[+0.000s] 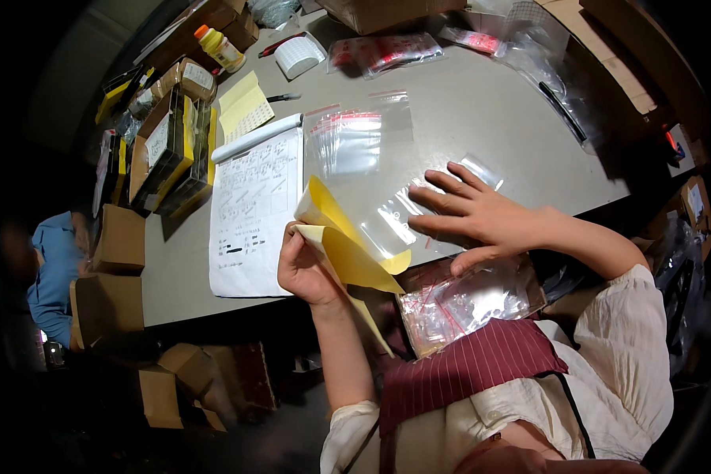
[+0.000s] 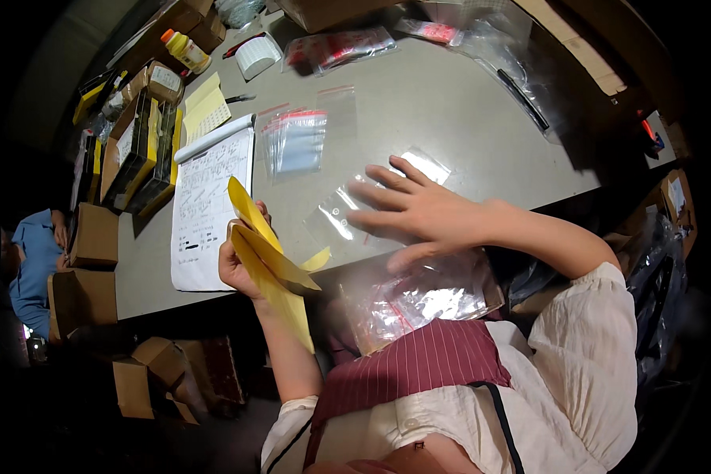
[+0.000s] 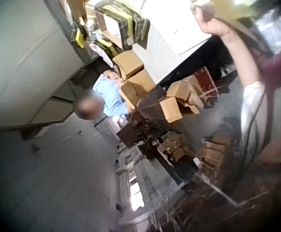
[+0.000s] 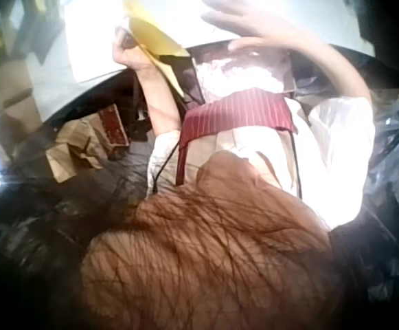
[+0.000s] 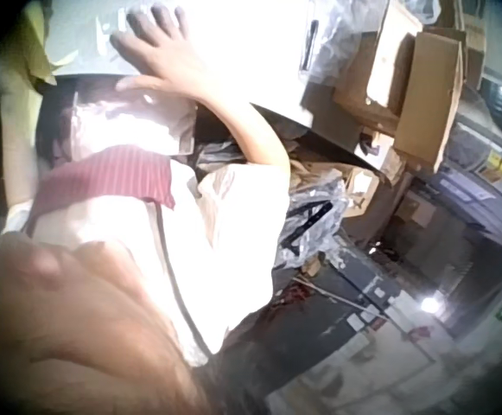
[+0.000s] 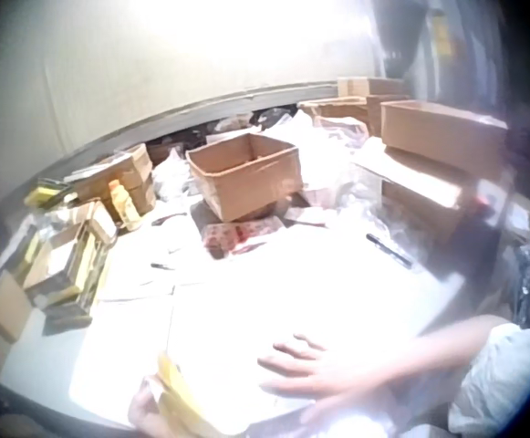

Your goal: The person repeatedly picks up small yellow rectangular items and places them into clear plastic bags on a cluttered table. The person handles the items one at a time, opening each bag, inserting the item, and setting the bag down before repeating the process.

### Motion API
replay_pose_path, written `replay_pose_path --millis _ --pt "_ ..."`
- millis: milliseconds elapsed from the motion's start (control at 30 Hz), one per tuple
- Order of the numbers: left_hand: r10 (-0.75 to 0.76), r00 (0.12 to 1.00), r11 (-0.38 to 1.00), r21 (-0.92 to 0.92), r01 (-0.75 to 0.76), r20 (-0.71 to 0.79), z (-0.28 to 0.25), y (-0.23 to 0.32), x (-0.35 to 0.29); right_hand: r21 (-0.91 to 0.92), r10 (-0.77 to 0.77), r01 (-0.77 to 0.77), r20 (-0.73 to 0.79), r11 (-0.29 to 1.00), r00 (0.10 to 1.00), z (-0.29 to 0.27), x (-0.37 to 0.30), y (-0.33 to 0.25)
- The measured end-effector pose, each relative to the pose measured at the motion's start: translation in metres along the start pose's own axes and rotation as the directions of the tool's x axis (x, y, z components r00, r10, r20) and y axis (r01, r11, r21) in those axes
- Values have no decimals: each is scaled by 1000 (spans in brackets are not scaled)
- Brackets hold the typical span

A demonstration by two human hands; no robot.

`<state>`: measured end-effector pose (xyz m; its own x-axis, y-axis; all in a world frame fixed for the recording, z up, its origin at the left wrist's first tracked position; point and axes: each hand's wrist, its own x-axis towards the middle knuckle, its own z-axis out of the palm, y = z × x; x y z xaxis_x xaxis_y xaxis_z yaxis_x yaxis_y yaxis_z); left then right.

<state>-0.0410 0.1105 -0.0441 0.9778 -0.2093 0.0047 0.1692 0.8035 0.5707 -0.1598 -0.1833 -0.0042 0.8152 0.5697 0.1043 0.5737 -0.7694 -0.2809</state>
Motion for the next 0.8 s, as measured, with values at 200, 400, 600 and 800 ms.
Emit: replay_pose_path --millis 200,400,600,800 --pt "-28 992 998 65 20 124 -13 4 0 470 -243 225 -23 853 970 -1 -11 -1" --pt "-69 982 978 205 32 176 15 -5 -10 940 -12 145 -148 309 989 -20 -37 -10" --pt "-65 962 672 724 -153 264 24 -16 -20 804 335 123 -374 581 865 -52 -1 -1" --pt "67 959 582 770 -260 274 17 -24 -17 452 178 -103 -127 886 976 -39 53 -4"
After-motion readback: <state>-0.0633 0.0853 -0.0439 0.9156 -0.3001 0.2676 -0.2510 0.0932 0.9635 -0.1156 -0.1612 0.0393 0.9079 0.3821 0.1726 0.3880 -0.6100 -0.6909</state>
